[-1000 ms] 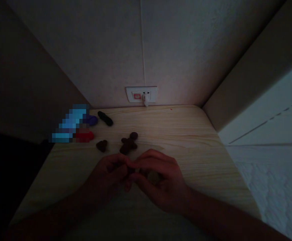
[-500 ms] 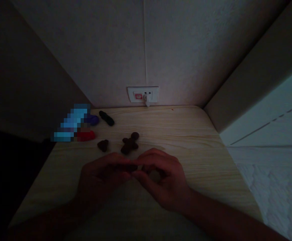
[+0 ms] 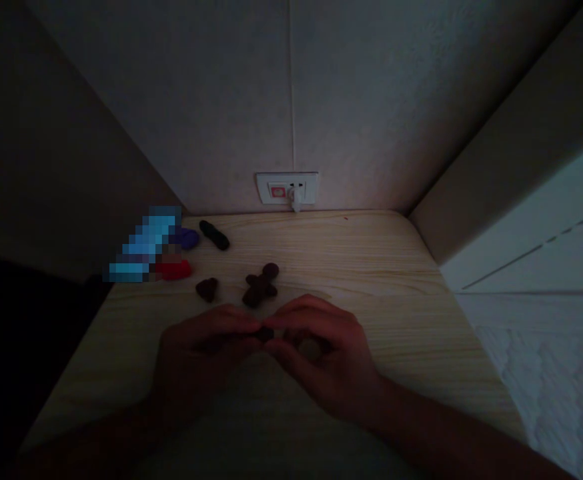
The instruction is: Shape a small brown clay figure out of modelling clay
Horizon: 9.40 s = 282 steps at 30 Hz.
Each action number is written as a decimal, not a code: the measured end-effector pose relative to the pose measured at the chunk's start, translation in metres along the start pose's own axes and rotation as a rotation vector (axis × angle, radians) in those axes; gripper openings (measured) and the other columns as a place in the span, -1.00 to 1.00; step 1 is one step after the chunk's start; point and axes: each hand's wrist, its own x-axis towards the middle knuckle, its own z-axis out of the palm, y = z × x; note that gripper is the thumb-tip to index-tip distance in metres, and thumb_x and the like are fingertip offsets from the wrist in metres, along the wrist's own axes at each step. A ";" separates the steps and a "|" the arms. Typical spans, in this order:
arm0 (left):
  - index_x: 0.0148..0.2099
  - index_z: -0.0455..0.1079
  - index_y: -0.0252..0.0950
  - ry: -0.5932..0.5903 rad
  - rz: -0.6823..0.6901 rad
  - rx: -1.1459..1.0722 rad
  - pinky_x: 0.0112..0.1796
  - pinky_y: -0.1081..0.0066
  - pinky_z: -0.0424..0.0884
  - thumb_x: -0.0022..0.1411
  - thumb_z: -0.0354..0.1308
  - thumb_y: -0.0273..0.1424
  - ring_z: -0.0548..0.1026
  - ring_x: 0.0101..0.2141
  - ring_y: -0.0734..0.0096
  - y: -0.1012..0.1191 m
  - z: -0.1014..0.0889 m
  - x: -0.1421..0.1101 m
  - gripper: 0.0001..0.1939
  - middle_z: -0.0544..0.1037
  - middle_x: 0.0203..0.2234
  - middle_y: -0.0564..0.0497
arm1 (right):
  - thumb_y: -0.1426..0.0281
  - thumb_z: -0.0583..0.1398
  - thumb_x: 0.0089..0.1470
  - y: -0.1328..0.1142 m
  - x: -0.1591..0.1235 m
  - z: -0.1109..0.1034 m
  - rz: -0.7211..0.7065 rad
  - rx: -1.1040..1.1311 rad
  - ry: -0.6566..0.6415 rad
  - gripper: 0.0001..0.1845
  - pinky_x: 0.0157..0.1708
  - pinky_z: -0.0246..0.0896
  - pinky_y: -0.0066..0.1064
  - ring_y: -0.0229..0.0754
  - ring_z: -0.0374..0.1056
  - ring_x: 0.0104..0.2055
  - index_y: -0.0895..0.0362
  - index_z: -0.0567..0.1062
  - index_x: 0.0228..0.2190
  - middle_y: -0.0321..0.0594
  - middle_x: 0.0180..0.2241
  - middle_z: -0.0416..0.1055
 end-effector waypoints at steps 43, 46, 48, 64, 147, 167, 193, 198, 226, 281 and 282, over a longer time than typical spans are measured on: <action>-0.21 0.62 -0.22 -0.070 0.123 0.120 -0.25 0.45 0.55 0.16 0.38 -0.52 0.61 -0.30 0.37 -0.013 -0.002 -0.001 -0.86 0.65 -0.37 0.01 | 0.42 0.36 0.16 -0.003 0.002 0.002 0.332 0.287 -0.003 -0.97 -0.51 0.44 -0.53 -0.31 0.49 -0.54 0.10 0.66 -0.34 -0.29 -0.53 0.55; -0.22 0.61 -0.21 -0.060 0.083 0.109 -0.24 0.46 0.56 0.16 0.38 -0.52 0.62 -0.30 0.38 -0.014 -0.003 -0.002 -0.87 0.66 -0.36 0.03 | 0.41 0.34 0.17 -0.004 0.004 0.002 0.297 0.190 -0.012 -0.93 -0.50 0.41 -0.53 -0.31 0.48 -0.52 0.10 0.67 -0.36 -0.27 -0.51 0.55; -0.22 0.62 -0.21 -0.049 0.053 0.115 -0.24 0.48 0.57 0.16 0.38 -0.53 0.63 -0.31 0.40 -0.014 -0.003 -0.002 -0.86 0.68 -0.36 0.05 | 0.43 0.34 0.16 -0.004 0.004 0.001 0.235 0.090 -0.005 -0.92 -0.50 0.39 -0.54 -0.31 0.47 -0.50 0.10 0.68 -0.39 -0.26 -0.49 0.56; -0.18 0.68 -0.12 -0.046 -0.047 -0.011 -0.31 0.65 0.55 0.18 0.36 -0.57 0.66 -0.33 0.53 -0.009 0.000 -0.002 -0.76 0.72 -0.36 0.12 | 0.46 0.44 0.04 0.005 0.001 0.002 0.370 0.279 0.021 -0.89 -0.58 0.30 -0.62 -0.39 0.38 -0.59 0.04 0.64 -0.42 -0.38 -0.53 0.52; -0.25 0.66 -0.20 -0.019 -0.195 -0.123 -0.42 0.54 0.61 0.10 0.40 -0.56 0.66 -0.48 0.42 -0.005 0.004 0.003 -0.83 0.70 -0.49 0.08 | 0.56 0.34 0.15 -0.002 0.004 -0.007 -0.112 -0.230 -0.054 -0.73 -0.35 0.48 -0.36 -0.16 0.53 -0.29 0.02 0.62 -0.14 -0.19 -0.29 0.59; -0.23 0.68 -0.16 -0.041 -0.150 -0.129 -0.26 0.64 0.60 0.09 0.40 -0.61 0.69 -0.32 0.48 -0.007 0.002 0.003 -0.76 0.72 -0.36 0.10 | 0.61 0.36 0.10 -0.002 0.005 -0.008 -0.194 -0.338 -0.028 -0.70 -0.32 0.51 -0.42 -0.21 0.55 -0.30 0.09 0.62 -0.14 -0.20 -0.29 0.62; -0.29 0.70 -0.17 -0.010 -0.215 -0.157 -0.34 0.69 0.56 0.06 0.41 -0.61 0.66 -0.42 0.55 -0.008 0.003 0.005 -0.77 0.70 -0.45 0.11 | 0.61 0.35 0.11 -0.001 0.005 -0.006 -0.149 -0.292 0.005 -0.78 -0.31 0.52 -0.51 -0.26 0.59 -0.31 0.11 0.66 -0.22 -0.22 -0.31 0.65; -0.28 0.70 -0.12 -0.008 -0.235 -0.152 -0.33 0.71 0.56 0.07 0.42 -0.60 0.67 -0.41 0.56 -0.009 0.002 0.004 -0.76 0.72 -0.43 0.13 | 0.60 0.36 0.11 -0.001 0.005 -0.005 -0.149 -0.289 0.026 -0.78 -0.35 0.52 -0.48 -0.24 0.58 -0.33 0.09 0.67 -0.22 -0.22 -0.32 0.65; -0.31 0.70 -0.18 0.019 -0.215 -0.105 -0.32 0.62 0.58 0.04 0.45 -0.58 0.67 -0.38 0.47 -0.006 0.003 0.003 -0.80 0.71 -0.42 0.06 | 0.56 0.36 0.09 -0.006 0.006 -0.004 -0.141 -0.326 0.048 -0.83 -0.45 0.49 -0.43 -0.19 0.58 -0.41 0.07 0.65 -0.29 -0.23 -0.40 0.66; -0.24 0.69 -0.18 -0.049 -0.312 -0.308 -0.40 0.57 0.61 0.11 0.39 -0.59 0.66 -0.50 0.46 -0.007 0.005 0.003 -0.79 0.71 -0.52 0.07 | 0.57 0.37 0.12 -0.002 0.007 -0.006 -0.167 -0.283 -0.004 -0.77 -0.33 0.53 -0.41 -0.20 0.58 -0.32 0.08 0.64 -0.18 -0.22 -0.33 0.65; -0.25 0.69 -0.19 -0.051 -0.319 -0.310 -0.41 0.57 0.61 0.10 0.39 -0.59 0.66 -0.51 0.45 -0.007 0.005 0.004 -0.80 0.71 -0.53 0.07 | 0.57 0.37 0.12 -0.002 0.007 -0.006 -0.166 -0.276 -0.008 -0.75 -0.32 0.53 -0.41 -0.21 0.58 -0.31 0.08 0.63 -0.16 -0.21 -0.32 0.65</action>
